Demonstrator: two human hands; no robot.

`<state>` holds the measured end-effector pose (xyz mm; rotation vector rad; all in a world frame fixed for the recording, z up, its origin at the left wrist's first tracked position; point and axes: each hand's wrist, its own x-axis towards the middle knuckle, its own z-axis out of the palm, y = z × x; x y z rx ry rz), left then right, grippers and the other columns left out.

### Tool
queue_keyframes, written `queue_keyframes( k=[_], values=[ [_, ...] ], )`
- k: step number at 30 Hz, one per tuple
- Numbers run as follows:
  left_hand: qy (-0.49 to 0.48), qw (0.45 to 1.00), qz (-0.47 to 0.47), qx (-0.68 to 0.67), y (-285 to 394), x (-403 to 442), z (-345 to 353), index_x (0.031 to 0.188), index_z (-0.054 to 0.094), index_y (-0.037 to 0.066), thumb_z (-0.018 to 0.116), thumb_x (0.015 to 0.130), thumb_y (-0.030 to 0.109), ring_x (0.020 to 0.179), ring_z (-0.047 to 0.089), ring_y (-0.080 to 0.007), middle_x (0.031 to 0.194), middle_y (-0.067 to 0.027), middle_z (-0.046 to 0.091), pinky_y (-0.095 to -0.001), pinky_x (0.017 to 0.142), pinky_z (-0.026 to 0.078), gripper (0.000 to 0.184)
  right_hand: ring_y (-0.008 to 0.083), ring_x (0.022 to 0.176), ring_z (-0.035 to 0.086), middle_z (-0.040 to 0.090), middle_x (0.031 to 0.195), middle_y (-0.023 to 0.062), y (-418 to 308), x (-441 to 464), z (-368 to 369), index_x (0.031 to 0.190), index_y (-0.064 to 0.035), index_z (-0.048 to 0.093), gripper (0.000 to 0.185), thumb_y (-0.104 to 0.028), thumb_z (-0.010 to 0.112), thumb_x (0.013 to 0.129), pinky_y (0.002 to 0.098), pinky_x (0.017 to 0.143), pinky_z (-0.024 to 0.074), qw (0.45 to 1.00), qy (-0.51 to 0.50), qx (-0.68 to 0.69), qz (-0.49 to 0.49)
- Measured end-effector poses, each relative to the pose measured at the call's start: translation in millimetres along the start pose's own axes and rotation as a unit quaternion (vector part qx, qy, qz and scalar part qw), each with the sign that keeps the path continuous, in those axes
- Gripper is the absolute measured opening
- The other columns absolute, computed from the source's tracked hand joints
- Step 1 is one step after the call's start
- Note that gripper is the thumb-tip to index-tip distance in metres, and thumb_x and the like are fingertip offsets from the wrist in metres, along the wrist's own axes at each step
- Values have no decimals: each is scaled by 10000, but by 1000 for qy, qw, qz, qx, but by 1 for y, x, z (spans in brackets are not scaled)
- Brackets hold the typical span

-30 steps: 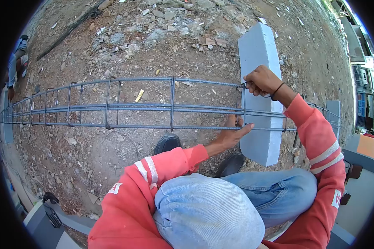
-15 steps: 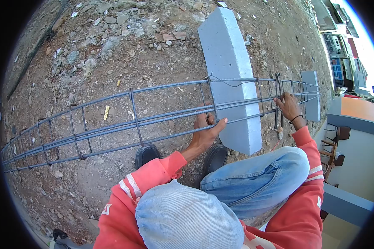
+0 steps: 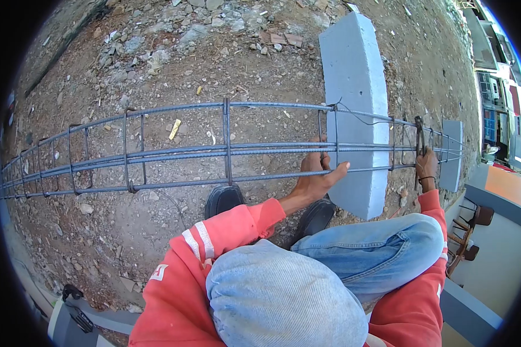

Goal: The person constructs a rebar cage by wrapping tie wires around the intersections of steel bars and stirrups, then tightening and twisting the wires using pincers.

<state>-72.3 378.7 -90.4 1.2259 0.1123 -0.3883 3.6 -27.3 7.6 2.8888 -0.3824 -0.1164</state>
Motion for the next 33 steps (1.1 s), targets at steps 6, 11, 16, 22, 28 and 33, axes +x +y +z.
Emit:
queue_keyframes(
  k=[6,11,16,22,28,33],
  values=[
    [-10,999,-4,-47,4,0,-1,1378,342,-52,804,827,346,718,433,-85,870,9,431,-261,643,393,822,387,1106,687,682,1219,247,38,-15,18,911,-55,518,193,116,461,841,456,830,602,820,97,542,155],
    [-13,992,25,-123,-2,2,3,1340,318,0,811,815,297,756,437,-78,894,6,432,-247,668,405,779,341,1240,631,582,1389,244,6,-12,-96,962,-64,476,262,185,427,898,447,1052,545,677,162,716,50],
    [-22,991,18,-130,-1,2,3,1358,309,12,800,817,258,764,427,-83,883,7,419,-252,666,387,771,253,1229,629,638,1373,121,-94,20,-226,1149,-57,642,316,111,476,940,405,1072,491,953,141,24,-267],
    [-18,991,19,-132,-2,2,3,1346,315,6,806,796,228,742,419,-76,861,11,409,-253,635,371,770,262,1299,571,611,1421,18,-231,48,-226,1183,-91,649,300,10,540,922,422,1131,413,789,93,-328,-511],
    [-10,992,17,-122,-1,3,1,1351,296,-16,819,776,231,678,421,-62,870,-4,404,-230,540,352,816,271,1275,582,626,1377,68,-260,70,-196,1135,-68,680,322,91,554,885,433,1117,428,789,-142,-207,-561],
    [-6,993,27,-119,-3,4,2,1363,280,-22,831,759,215,668,431,-65,927,-36,412,-230,531,365,852,302,1251,603,646,1349,89,-265,79,-193,1092,-52,702,359,151,542,843,434,1107,444,794,-219,-206,-528]
  ],
)
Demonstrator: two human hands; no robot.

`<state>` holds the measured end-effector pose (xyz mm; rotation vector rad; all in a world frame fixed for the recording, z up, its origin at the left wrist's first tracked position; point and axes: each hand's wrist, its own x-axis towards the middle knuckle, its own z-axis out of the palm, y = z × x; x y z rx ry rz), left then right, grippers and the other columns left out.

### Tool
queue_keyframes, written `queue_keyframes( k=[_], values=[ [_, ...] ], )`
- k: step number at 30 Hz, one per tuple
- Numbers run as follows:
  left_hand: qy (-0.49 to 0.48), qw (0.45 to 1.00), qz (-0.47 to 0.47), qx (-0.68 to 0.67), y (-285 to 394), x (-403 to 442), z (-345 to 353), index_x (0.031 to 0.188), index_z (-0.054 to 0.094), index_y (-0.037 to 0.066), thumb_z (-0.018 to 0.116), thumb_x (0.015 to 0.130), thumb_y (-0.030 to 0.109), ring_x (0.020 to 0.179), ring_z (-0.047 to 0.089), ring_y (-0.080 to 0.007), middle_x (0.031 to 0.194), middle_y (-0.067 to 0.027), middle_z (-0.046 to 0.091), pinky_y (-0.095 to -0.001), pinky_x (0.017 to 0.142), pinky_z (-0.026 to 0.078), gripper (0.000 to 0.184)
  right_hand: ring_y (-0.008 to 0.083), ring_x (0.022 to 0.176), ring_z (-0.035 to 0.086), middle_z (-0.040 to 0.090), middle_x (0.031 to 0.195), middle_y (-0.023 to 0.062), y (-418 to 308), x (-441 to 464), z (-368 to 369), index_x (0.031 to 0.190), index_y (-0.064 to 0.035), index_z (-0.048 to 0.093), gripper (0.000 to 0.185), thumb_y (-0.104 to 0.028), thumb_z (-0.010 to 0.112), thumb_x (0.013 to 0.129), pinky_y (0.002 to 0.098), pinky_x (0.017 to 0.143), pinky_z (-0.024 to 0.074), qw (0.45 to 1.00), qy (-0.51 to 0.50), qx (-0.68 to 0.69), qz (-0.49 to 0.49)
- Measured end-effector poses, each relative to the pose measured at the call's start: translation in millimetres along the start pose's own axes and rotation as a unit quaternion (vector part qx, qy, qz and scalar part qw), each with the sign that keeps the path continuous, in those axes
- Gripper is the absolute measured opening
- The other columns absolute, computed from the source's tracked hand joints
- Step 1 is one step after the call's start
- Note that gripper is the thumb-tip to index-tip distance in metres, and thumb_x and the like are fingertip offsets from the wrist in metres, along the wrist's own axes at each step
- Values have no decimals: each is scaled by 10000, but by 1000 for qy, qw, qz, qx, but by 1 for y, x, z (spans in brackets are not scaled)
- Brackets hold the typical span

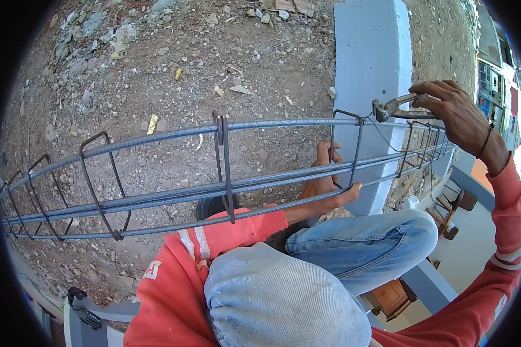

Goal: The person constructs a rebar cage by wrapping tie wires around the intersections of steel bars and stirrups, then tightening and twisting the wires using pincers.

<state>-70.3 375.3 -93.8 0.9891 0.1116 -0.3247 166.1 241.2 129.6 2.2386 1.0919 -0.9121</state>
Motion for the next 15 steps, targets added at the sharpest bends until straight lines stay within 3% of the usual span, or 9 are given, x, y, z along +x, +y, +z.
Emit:
queue_keyframes(
  k=[8,10,11,13,15],
  values=[
    [-13,1000,-9,-1,-2,1,-1,1369,286,9,841,736,187,669,436,-61,927,-34,428,-227,537,375,861,297,1160,660,702,1228,126,1,21,-4,1002,-28,704,283,126,541,829,455,1091,467,997,-12,8,-72],
    [-5,1000,-18,15,0,1,-1,1353,285,-50,842,706,278,670,517,-125,843,-58,449,-276,560,444,915,300,1005,693,716,1056,124,3,27,-4,913,-9,673,193,108,557,814,441,945,536,994,20,3,-106],
    [-5,1000,-19,15,-1,1,0,1353,285,-50,842,706,278,670,517,-125,843,-58,449,-276,560,444,915,300,1005,693,716,1056,124,2,29,-6,913,-9,673,193,108,557,814,441,945,536,994,20,3,-107],
    [5,1000,6,0,-3,0,1,1350,304,-4,846,715,177,647,445,-67,899,-26,444,-238,521,366,854,296,819,677,665,866,116,-3,32,-16,849,-5,636,128,99,575,805,436,758,548,997,-40,-26,-57],
    [7,1000,7,4,-5,0,2,1346,307,-8,845,714,176,650,449,-66,901,-27,446,-240,518,366,850,289,775,659,636,823,112,-7,31,-26,835,-5,626,108,90,586,804,436,711,534,996,-43,-53,-53]
  ],
)
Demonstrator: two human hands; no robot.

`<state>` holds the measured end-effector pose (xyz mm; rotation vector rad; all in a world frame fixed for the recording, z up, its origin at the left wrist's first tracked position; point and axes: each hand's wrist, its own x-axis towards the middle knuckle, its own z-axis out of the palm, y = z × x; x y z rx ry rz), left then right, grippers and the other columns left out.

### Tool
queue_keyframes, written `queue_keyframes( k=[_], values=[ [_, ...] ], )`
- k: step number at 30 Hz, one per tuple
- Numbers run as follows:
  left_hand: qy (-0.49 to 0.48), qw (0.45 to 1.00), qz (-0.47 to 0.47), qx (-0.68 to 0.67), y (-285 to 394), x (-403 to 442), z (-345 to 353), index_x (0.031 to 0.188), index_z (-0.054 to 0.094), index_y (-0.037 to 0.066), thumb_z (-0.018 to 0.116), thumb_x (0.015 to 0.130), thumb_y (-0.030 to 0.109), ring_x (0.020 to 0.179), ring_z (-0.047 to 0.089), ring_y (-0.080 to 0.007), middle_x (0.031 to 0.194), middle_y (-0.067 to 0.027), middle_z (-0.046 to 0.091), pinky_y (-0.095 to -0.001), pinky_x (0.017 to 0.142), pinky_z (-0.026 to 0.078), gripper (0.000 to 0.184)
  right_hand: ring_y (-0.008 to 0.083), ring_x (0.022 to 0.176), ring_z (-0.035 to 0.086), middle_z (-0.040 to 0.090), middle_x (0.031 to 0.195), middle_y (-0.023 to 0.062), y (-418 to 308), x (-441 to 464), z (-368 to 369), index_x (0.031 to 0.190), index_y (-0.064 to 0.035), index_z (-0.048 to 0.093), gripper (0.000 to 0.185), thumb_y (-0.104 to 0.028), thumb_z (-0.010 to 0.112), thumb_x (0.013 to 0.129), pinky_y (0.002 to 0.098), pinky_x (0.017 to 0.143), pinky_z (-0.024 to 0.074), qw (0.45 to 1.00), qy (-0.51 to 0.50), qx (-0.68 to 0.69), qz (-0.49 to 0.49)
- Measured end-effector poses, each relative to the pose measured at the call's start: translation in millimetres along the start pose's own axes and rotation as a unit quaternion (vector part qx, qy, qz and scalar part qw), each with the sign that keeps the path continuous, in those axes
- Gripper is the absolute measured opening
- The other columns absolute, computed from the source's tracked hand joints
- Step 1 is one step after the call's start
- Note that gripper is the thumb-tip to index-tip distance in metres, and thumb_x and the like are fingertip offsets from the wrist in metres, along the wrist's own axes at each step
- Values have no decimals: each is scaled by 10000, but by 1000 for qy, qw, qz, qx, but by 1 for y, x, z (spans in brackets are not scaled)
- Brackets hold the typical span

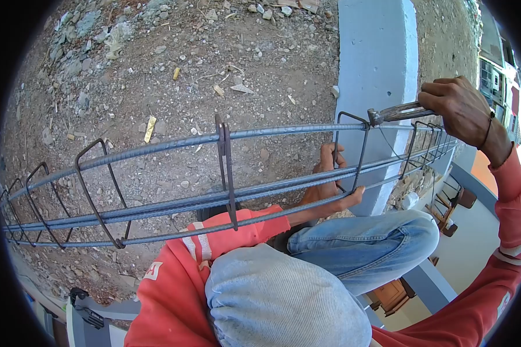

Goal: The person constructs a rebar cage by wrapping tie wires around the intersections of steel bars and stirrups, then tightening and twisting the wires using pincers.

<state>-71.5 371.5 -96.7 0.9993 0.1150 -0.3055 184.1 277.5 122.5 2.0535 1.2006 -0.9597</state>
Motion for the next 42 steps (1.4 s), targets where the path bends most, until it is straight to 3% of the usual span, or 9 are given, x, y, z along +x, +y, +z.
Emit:
queue_keyframes(
  k=[11,17,19,22,24,28,30,35,42],
  values=[
    [-3,1000,-12,-9,3,1,-1,1340,297,-29,833,708,252,639,481,-126,811,-41,436,-304,555,416,875,252,716,650,649,799,83,9,3,12,819,-44,654,56,10,639,815,396,627,505,989,106,-72,-70],
    [-12,1000,-12,16,2,1,-3,1337,292,-25,834,711,256,692,504,-131,818,-46,444,-311,595,443,875,257,647,672,643,684,82,-5,5,-23,916,-26,664,228,-76,769,721,404,635,522,995,-93,-29,0],
    [-6,1000,-8,2,-2,-1,0,1341,312,-3,850,711,170,654,475,-69,902,-37,469,-243,529,383,847,273,634,698,647,631,80,-6,7,-28,988,1,635,362,-132,809,700,387,635,534,933,-215,281,71],
    [-2,1000,23,10,-5,0,0,1337,313,-5,849,710,165,642,481,-72,876,-34,477,-247,523,382,842,298,686,721,662,624,101,-6,25,-54,1048,19,613,432,-151,828,714,387,673,542,826,-394,359,180],
    [-2,1000,18,15,-4,0,-1,1333,314,-8,849,710,168,646,483,-72,873,-36,480,-248,525,383,840,314,713,709,636,599,63,-8,26,-50,1114,5,592,523,-110,838,667,432,725,548,824,-386,348,223],
    [3,1000,9,16,-3,-1,0,1325,318,-11,849,708,180,655,488,-75,865,-37,481,-248,533,386,836,302,762,672,644,754,45,-13,1,-5,1208,-79,585,544,-34,799,710,447,864,558,979,-128,54,148],
    [-2,1000,13,15,-3,0,0,1328,315,-10,849,708,184,657,490,-77,868,-37,480,-250,535,391,841,276,944,647,647,993,73,1,-8,20,1272,-151,596,514,-1,729,799,438,979,514,971,169,-171,9],
    [-6,999,-2,33,-1,-1,-3,1337,306,-3,847,711,190,663,497,-84,868,-39,478,-256,542,408,849,240,987,600,585,1002,54,16,11,24,1271,-187,613,472,-18,678,835,407,1047,475,962,196,-189,-13],
    [-22,1000,10,19,3,3,-3,1341,273,-5,845,714,185,673,510,-97,860,-41,473,-271,538,420,869,305,818,683,660,779,81,43,84,16,843,-32,715,118,39,729,749,428,776,552,990,73,-50,-111]
  ],
)
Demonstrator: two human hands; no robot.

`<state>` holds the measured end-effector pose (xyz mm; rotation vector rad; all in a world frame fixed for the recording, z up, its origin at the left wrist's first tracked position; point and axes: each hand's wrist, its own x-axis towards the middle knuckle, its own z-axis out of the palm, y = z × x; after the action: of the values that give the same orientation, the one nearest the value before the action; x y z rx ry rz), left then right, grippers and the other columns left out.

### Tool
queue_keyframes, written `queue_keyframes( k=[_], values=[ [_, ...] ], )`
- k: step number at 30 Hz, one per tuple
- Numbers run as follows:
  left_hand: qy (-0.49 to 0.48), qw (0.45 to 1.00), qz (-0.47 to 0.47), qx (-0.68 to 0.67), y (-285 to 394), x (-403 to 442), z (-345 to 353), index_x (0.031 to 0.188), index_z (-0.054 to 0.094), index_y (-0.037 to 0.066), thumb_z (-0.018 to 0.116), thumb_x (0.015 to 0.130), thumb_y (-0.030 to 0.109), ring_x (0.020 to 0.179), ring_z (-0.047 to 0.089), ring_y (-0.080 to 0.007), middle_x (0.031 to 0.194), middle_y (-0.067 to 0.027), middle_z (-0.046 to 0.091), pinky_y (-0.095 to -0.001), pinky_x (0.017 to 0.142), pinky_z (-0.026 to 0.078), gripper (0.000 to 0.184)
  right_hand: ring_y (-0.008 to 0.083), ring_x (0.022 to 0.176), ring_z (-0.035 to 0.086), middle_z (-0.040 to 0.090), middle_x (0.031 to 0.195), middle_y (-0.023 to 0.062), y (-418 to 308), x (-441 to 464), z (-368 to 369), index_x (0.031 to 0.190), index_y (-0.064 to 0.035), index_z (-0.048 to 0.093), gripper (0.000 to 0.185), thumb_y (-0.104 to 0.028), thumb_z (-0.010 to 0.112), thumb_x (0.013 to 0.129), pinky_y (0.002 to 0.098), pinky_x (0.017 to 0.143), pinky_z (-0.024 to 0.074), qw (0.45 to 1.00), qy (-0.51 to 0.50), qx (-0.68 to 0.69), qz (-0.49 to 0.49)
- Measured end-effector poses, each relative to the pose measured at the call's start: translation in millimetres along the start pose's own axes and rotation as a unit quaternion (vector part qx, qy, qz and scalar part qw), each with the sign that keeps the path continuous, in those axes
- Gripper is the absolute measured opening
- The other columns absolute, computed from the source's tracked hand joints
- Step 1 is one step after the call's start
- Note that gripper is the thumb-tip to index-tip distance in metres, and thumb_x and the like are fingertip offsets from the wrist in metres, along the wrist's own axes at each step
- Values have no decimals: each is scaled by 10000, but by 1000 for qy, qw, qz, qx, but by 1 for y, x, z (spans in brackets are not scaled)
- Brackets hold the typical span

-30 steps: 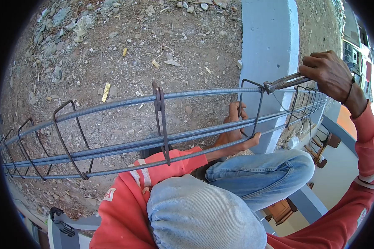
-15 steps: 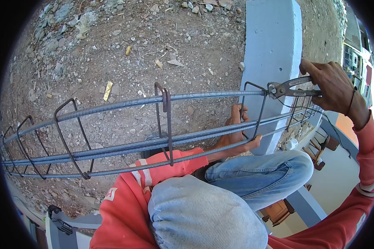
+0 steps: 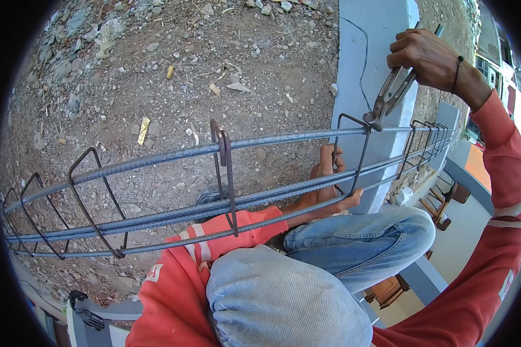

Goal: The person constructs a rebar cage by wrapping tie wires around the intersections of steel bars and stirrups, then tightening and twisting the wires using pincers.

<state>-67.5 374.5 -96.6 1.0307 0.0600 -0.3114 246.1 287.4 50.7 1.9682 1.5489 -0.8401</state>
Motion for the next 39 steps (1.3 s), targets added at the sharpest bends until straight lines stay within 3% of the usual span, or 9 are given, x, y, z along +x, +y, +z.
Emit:
queue_keyframes(
  k=[8,10,11,14,17,20,25,32,39],
  values=[
    [4,1000,-7,7,3,-3,0,1331,279,-4,843,717,179,671,514,-105,846,-39,466,-282,544,423,853,330,667,649,593,588,132,-38,-41,-62,774,26,723,158,-119,689,723,455,692,539,961,-167,164,146],
    [1,1000,-9,10,1,-3,0,1329,282,-4,842,718,177,670,514,-107,843,-38,465,-284,546,423,849,342,625,671,649,618,129,-46,-6,-98,840,31,706,179,-122,745,755,470,668,539,711,-522,333,333],
    [1,1000,-6,10,0,-3,1,1328,283,-4,842,718,177,670,514,-108,842,-38,464,-284,547,424,847,342,625,671,649,618,129,-46,-8,-96,840,31,706,179,-122,745,755,470,668,539,710,-522,334,335],
    [3,1000,-2,16,-4,-3,1,1324,287,-4,842,719,175,669,515,-110,839,-37,462,-286,551,424,840,329,596,692,670,613,101,-44,-19,-83,999,7,661,333,-107,818,729,462,675,565,755,-461,346,312],
    [1,1000,1,14,-5,-3,0,1321,292,-5,841,719,174,669,513,-111,836,-36,460,-286,557,424,834,281,756,714,713,847,48,-48,-54,-48,1251,-111,516,627,-16,833,718,439,733,582,973,-167,-1,162],
    [1,1000,-13,15,-3,-4,0,1319,296,-10,841,719,175,670,509,-108,837,-35,460,-283,568,422,832,249,887,672,678,1056,62,-34,-80,-25,1239,-183,512,550,-12,786,794,427,729,540,978,93,-188,-3],
    [12,1000,7,17,-4,-4,0,1317,302,-21,840,721,171,674,506,-102,840,-40,482,-277,566,419,825,215,882,636,557,1072,62,-35,-93,-25,1291,-342,391,621,-60,719,846,328,745,568,981,51,-189,-16],
    [20,1000,17,15,-8,-4,2,1314,311,-21,845,714,186,647,494,-88,833,-34,489,-259,549,400,829,202,889,650,574,1119,61,-31,-88,-24,1295,-338,400,595,-73,707,859,334,630,570,980,80,-171,-62],
    [8,1000,6,4,-3,-3,-1,1302,316,-22,830,731,200,637,457,-68,827,-14,456,-245,548,382,800,304,722,669,649,715,107,-46,-76,-21,1020,-102,589,333,65,699,754,427,586,489,987,-68,30,140]
  ],
)
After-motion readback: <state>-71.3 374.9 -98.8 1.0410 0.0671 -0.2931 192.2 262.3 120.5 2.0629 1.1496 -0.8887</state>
